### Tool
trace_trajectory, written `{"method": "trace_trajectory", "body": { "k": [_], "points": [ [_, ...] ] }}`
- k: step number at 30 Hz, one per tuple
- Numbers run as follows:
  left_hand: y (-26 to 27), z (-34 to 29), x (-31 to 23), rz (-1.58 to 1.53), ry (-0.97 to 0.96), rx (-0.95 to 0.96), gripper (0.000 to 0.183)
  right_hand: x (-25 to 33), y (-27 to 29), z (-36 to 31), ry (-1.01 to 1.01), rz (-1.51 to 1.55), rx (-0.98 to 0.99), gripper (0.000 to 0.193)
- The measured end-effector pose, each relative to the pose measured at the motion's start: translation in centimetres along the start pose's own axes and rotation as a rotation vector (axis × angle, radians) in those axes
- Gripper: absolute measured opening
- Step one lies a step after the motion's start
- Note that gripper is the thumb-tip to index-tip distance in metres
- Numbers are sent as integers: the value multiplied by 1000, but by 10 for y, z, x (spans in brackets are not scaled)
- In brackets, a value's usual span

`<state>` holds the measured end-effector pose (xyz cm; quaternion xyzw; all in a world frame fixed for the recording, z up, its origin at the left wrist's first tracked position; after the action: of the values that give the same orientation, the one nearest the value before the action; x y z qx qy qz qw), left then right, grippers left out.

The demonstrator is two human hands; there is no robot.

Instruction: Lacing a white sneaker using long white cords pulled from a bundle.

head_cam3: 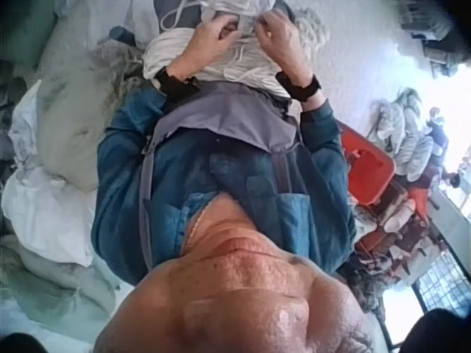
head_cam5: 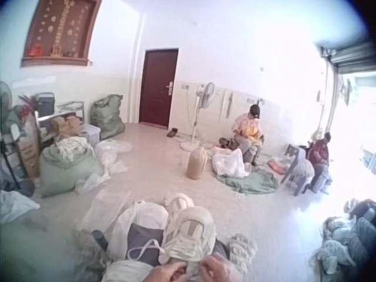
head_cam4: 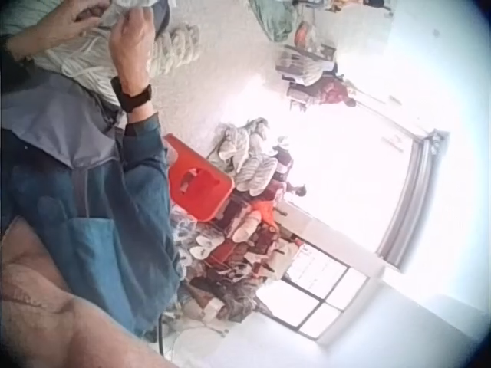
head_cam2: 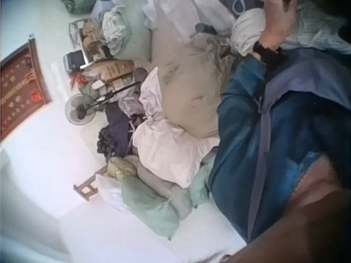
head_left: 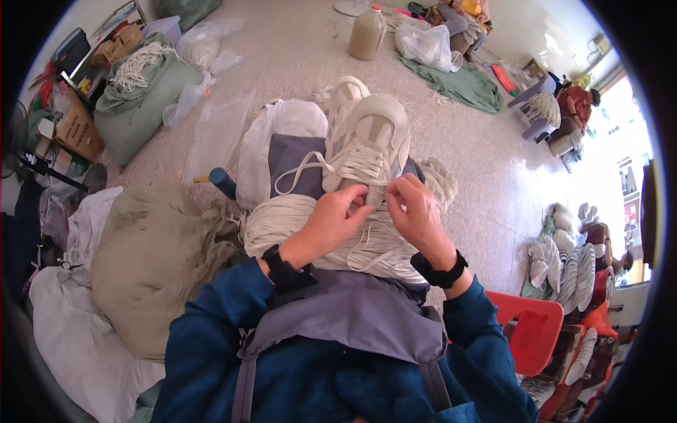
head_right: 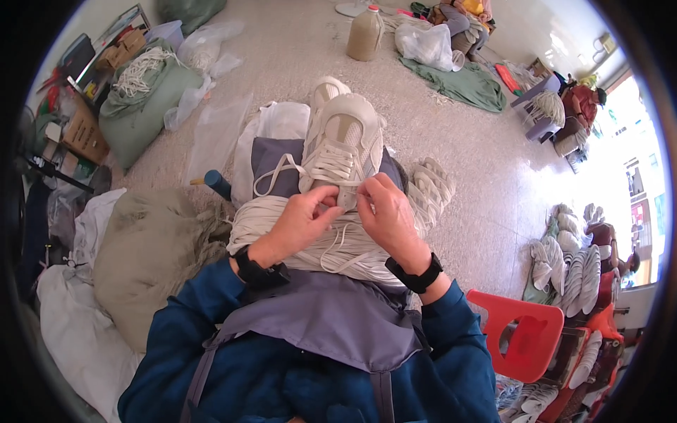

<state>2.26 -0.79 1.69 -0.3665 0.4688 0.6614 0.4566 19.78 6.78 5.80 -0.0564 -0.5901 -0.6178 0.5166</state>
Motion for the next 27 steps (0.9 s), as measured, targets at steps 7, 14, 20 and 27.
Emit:
{"method": "trace_trajectory", "body": {
  "k": [7,14,20,27],
  "points": [
    [-18,-1,6,267,-285,-57,38,14,-3,8,202,-480,7,7],
    [-10,6,10,329,-344,-6,41,4,11,14,84,-290,-3,6],
    [-7,16,7,366,-454,-76,31,14,20,33,365,-537,166,9],
    [-10,28,14,201,-308,-208,18,-12,-5,23,86,-74,21,11]
  ]
}}
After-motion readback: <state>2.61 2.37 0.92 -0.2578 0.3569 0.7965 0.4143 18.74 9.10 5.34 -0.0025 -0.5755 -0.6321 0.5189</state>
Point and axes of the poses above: each hand's wrist, its own z-axis towards the middle knuckle, its own y-axis out of the back of the hand, x = y × z, the point moved 1 cm from there along z, towards the middle knuckle, and after that the axes turned 6 degrees about -y, right-handed, at the moved point
